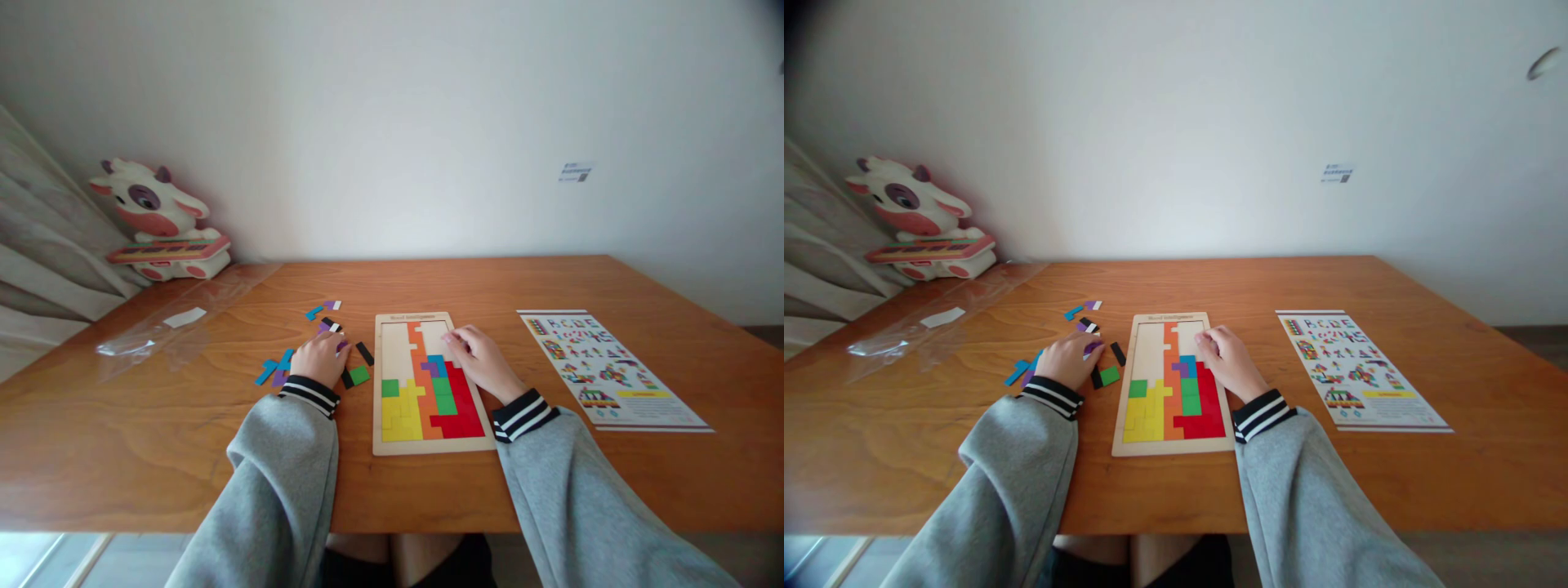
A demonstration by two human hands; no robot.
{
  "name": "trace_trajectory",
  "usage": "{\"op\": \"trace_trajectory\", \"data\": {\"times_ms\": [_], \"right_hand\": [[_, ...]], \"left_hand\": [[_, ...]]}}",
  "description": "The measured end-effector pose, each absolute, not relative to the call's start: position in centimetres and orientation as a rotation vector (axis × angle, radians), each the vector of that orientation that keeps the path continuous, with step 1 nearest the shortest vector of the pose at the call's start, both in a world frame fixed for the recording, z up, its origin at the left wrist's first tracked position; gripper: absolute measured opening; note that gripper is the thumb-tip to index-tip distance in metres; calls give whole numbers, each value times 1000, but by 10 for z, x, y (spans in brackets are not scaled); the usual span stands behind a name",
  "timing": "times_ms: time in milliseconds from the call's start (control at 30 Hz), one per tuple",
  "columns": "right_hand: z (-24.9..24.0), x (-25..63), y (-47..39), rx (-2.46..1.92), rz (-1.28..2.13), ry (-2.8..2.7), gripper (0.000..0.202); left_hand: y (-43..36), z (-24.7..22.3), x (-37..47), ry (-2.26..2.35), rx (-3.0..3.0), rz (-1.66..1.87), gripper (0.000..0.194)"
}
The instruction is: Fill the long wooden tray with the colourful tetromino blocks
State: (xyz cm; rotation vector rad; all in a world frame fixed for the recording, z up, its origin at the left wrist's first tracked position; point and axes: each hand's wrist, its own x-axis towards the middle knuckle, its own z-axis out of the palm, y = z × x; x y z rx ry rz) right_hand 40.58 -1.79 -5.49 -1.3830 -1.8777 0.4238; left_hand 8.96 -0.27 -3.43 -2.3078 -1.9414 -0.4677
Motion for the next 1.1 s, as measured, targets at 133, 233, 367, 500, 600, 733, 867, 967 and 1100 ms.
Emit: {"op": "trace_trajectory", "data": {"times_ms": [133, 233, 367, 500, 600, 733, 867, 967, 1100], "right_hand": [[-55, 405, -18, -1380, 420, -1861, 37], [-55, 404, -18, -1392, 426, -1842, 35], [-55, 404, -19, -1388, 424, -1828, 35], [-55, 403, -19, -1370, 435, -1811, 34], [-55, 403, -19, -1370, 436, -1810, 33], [-55, 403, -19, -1379, 448, -1818, 32], [-54, 403, -19, -1380, 447, -1813, 31], [-54, 403, -20, -1386, 450, -1818, 32], [-55, 403, -20, -1379, 449, -1822, 33]], "left_hand": [[3, -44, 88, -1778, -2400, -610, 20], [5, -51, 89, -1651, -2410, -650, 22], [5, -52, 92, -1667, -2449, -683, 26], [3, -49, 94, -1718, -2510, -710, 25], [4, -48, 96, -1700, -2539, -795, 22], [4, -50, 99, -1738, -2528, -942, 23], [3, -51, 102, -1772, -2524, -1058, 24], [2, -51, 102, -1759, -2489, -1069, 21], [7, -51, 96, -1777, -2452, -1072, 23]]}}
